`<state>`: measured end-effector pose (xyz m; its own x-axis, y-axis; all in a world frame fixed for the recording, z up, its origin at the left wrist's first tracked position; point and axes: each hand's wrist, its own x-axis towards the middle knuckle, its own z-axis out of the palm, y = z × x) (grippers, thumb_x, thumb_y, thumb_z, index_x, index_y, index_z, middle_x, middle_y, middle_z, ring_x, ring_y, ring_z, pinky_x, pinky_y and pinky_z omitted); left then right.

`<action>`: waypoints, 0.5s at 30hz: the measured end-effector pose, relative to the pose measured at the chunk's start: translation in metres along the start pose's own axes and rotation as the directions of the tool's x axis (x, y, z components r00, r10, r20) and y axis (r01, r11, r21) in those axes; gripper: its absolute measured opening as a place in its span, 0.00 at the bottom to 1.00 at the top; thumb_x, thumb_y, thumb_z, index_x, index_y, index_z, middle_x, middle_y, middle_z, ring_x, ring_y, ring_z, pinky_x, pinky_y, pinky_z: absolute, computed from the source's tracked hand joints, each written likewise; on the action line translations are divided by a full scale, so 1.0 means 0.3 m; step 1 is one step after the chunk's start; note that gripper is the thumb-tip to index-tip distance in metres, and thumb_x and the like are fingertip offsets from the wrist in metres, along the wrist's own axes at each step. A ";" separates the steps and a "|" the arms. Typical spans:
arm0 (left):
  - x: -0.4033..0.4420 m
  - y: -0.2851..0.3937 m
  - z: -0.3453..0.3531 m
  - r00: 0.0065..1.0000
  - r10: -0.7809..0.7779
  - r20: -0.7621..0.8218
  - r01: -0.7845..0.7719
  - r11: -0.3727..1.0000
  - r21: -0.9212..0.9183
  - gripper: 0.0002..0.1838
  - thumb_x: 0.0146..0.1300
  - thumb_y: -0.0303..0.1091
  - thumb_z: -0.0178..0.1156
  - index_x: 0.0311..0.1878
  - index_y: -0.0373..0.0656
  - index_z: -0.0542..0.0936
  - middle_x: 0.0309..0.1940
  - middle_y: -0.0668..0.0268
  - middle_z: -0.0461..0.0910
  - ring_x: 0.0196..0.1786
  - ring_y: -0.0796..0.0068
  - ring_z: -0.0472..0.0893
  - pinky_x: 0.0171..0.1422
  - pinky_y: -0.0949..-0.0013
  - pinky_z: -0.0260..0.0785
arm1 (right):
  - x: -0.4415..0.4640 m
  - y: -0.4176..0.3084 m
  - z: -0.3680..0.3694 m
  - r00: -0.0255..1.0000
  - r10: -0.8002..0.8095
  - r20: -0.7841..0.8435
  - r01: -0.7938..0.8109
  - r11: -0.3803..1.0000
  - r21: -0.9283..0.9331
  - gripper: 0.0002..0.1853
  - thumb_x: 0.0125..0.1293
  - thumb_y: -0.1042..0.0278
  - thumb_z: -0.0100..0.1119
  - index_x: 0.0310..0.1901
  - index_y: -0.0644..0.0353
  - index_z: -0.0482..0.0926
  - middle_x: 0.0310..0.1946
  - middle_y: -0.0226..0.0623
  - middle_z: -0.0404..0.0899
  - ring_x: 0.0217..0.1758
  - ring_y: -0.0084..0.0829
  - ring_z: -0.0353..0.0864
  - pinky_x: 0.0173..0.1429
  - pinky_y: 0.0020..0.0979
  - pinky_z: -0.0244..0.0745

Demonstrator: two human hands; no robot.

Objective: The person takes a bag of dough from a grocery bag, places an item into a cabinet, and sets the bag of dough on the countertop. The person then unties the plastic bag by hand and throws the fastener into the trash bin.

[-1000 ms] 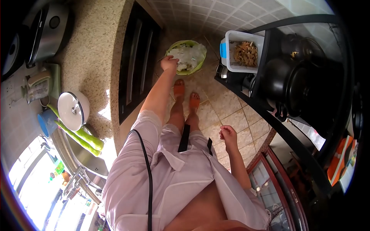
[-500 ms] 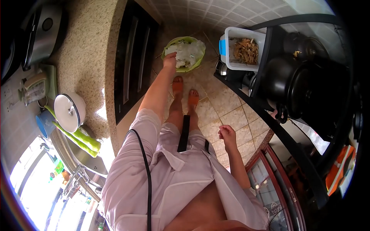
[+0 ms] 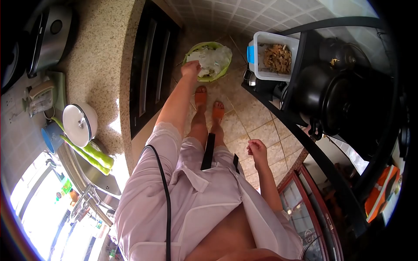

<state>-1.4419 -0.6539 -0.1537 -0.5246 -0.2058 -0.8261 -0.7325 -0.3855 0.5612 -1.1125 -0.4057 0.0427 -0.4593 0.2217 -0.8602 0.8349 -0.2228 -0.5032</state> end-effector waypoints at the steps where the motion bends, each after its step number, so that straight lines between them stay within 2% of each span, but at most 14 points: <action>1: 0.001 0.005 -0.005 0.999 -0.024 0.048 0.023 0.999 0.026 0.17 0.59 0.30 0.63 0.51 0.37 0.77 0.50 0.57 0.76 0.50 0.60 0.76 0.52 0.59 0.72 | 0.002 -0.001 0.000 1.000 0.001 0.001 -0.001 1.000 -0.001 0.05 0.65 0.68 0.55 0.39 0.57 0.78 0.26 0.29 0.77 0.26 0.18 0.73 0.31 0.20 0.70; 2: -0.001 0.006 -0.010 0.994 -0.049 0.094 0.045 0.998 0.052 0.20 0.63 0.35 0.59 0.57 0.38 0.74 0.56 0.55 0.73 0.58 0.56 0.73 0.60 0.54 0.68 | 0.003 -0.003 -0.001 1.000 0.000 -0.001 0.000 1.000 0.003 0.05 0.65 0.68 0.55 0.39 0.57 0.78 0.26 0.29 0.77 0.26 0.18 0.73 0.31 0.20 0.70; 3: -0.028 0.023 -0.010 0.995 -0.049 0.091 0.045 0.998 0.050 0.20 0.63 0.35 0.59 0.57 0.38 0.74 0.56 0.55 0.73 0.58 0.56 0.73 0.60 0.54 0.68 | 0.001 -0.003 -0.001 1.000 0.000 -0.002 0.000 1.000 0.005 0.05 0.65 0.68 0.55 0.39 0.57 0.78 0.26 0.29 0.77 0.26 0.18 0.73 0.31 0.20 0.70; 5: -0.102 0.079 -0.003 0.978 -0.121 0.173 0.098 0.986 0.135 0.26 0.69 0.48 0.49 0.64 0.42 0.68 0.67 0.56 0.63 0.67 0.54 0.62 0.67 0.48 0.59 | -0.002 -0.007 0.000 1.000 -0.004 0.004 0.004 1.000 -0.001 0.05 0.65 0.67 0.55 0.39 0.57 0.78 0.26 0.29 0.77 0.26 0.18 0.73 0.30 0.20 0.70; 6: -0.111 0.082 -0.008 0.979 -0.113 0.171 0.092 0.987 0.129 0.26 0.69 0.48 0.49 0.64 0.42 0.68 0.67 0.56 0.63 0.67 0.54 0.62 0.67 0.48 0.59 | -0.006 -0.012 0.001 1.000 -0.007 0.010 0.007 1.000 -0.006 0.05 0.65 0.67 0.56 0.39 0.57 0.77 0.26 0.29 0.77 0.26 0.17 0.73 0.30 0.20 0.70; 8: -0.134 0.105 -0.016 0.906 -0.155 0.394 0.230 0.961 -0.151 0.33 0.70 0.57 0.41 0.69 0.44 0.61 0.71 0.57 0.55 0.71 0.51 0.55 0.70 0.45 0.51 | -0.012 -0.031 0.009 1.000 -0.011 0.017 0.011 1.000 -0.005 0.05 0.65 0.67 0.56 0.38 0.58 0.77 0.26 0.29 0.76 0.25 0.17 0.73 0.30 0.20 0.70; 9: -0.175 0.138 -0.006 0.910 -0.131 0.392 0.211 0.963 -0.167 0.33 0.70 0.57 0.41 0.69 0.44 0.61 0.71 0.57 0.55 0.71 0.51 0.55 0.70 0.45 0.51 | -0.011 -0.045 0.012 1.000 -0.009 0.019 0.009 1.000 -0.004 0.05 0.65 0.67 0.56 0.38 0.58 0.77 0.26 0.29 0.76 0.25 0.17 0.73 0.30 0.20 0.69; 11: -0.292 0.210 0.019 0.861 -0.135 0.490 0.255 0.949 -0.187 0.36 0.70 0.59 0.37 0.71 0.43 0.55 0.69 0.50 0.57 0.72 0.48 0.55 0.73 0.45 0.46 | 0.007 -0.042 0.005 0.997 -0.049 0.062 0.050 0.999 -0.014 0.05 0.65 0.68 0.56 0.38 0.58 0.77 0.26 0.29 0.76 0.25 0.17 0.73 0.30 0.20 0.70; 12: -0.314 0.226 0.020 0.849 -0.115 0.515 0.256 0.943 -0.211 0.34 0.70 0.58 0.38 0.70 0.42 0.58 0.68 0.49 0.58 0.70 0.48 0.58 0.72 0.45 0.48 | 0.013 -0.055 0.011 0.993 -0.074 0.090 0.075 0.997 -0.011 0.05 0.65 0.68 0.56 0.39 0.58 0.77 0.26 0.28 0.76 0.25 0.18 0.72 0.30 0.20 0.70; 14: -0.376 0.273 0.032 0.873 -0.139 0.468 0.238 0.958 -0.158 0.28 0.69 0.54 0.46 0.62 0.43 0.66 0.62 0.51 0.67 0.60 0.51 0.69 0.65 0.47 0.60 | 0.004 -0.111 0.032 0.985 -0.122 0.118 0.131 0.989 -0.070 0.05 0.64 0.68 0.56 0.39 0.58 0.77 0.25 0.28 0.76 0.25 0.18 0.72 0.30 0.20 0.69; 15: -0.423 0.298 0.035 0.891 -0.116 0.439 0.182 0.977 -0.109 0.22 0.70 0.48 0.46 0.58 0.44 0.71 0.53 0.55 0.74 0.53 0.57 0.75 0.57 0.54 0.68 | 0.004 -0.128 0.035 0.976 -0.159 0.149 0.169 0.984 -0.057 0.05 0.64 0.68 0.56 0.39 0.58 0.77 0.25 0.28 0.76 0.24 0.17 0.72 0.29 0.20 0.68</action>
<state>-1.4453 -0.6528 0.0018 -0.5727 0.2564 -0.7787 -0.7636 -0.5125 0.3928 -1.1482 -0.4069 0.0602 -0.6260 0.1102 -0.7720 0.7614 -0.1275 -0.6357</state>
